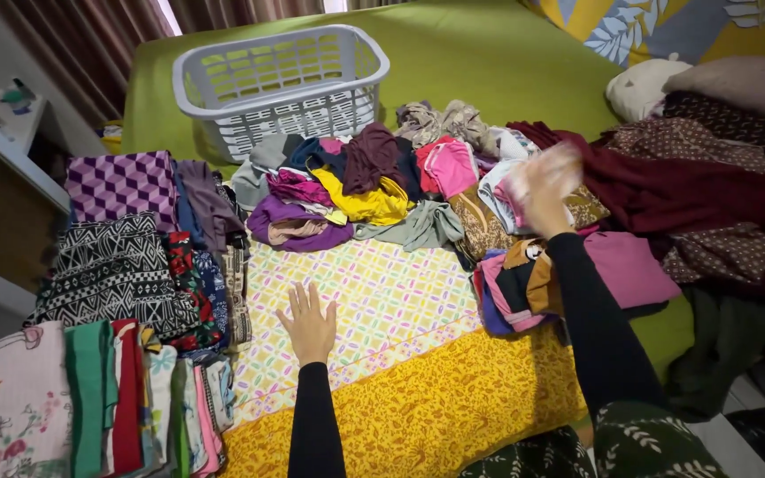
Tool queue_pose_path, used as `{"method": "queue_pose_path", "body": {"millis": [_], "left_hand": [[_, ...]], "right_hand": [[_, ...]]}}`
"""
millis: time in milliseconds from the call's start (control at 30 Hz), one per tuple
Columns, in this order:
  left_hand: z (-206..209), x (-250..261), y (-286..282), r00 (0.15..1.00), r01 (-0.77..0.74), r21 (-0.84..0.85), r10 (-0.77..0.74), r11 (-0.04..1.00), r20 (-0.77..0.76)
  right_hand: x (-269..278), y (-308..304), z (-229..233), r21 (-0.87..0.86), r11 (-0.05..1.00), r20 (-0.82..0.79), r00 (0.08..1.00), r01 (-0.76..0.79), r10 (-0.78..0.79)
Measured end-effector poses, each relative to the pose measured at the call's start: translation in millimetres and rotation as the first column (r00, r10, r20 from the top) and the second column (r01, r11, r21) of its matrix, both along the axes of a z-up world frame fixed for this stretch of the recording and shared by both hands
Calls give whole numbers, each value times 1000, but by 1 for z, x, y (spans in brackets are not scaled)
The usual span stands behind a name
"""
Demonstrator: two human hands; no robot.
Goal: Folding various garments on a bed and stacking them into neat piles.
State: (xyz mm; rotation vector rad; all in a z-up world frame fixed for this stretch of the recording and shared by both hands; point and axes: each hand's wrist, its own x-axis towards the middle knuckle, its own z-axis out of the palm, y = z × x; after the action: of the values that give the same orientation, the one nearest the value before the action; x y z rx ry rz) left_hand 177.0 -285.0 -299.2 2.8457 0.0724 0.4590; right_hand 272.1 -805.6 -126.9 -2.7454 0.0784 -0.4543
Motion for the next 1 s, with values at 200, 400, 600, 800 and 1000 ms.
{"method": "queue_pose_path", "body": {"millis": [200,400,600,800,1000], "left_hand": [[3,-3,-1,1000,-3,12,3,1000,-18],[2,-2,0,1000,4,-2,-4,1000,0],[6,-4,-2,1000,-5,-17,5,1000,-23],[4,-1,-1,1000,-14,11,13,1000,6],[15,-5,-3,1000,-24,22,24,999,-18]], "right_hand": [[6,-1,-24,171,979,36,994,-109,104],[63,-104,9,655,644,590,799,-394,-111],[17,-71,101,820,482,317,946,-308,66],[96,-127,-44,689,693,103,975,-214,198],[95,-63,-37,-315,932,481,877,178,-5]]}}
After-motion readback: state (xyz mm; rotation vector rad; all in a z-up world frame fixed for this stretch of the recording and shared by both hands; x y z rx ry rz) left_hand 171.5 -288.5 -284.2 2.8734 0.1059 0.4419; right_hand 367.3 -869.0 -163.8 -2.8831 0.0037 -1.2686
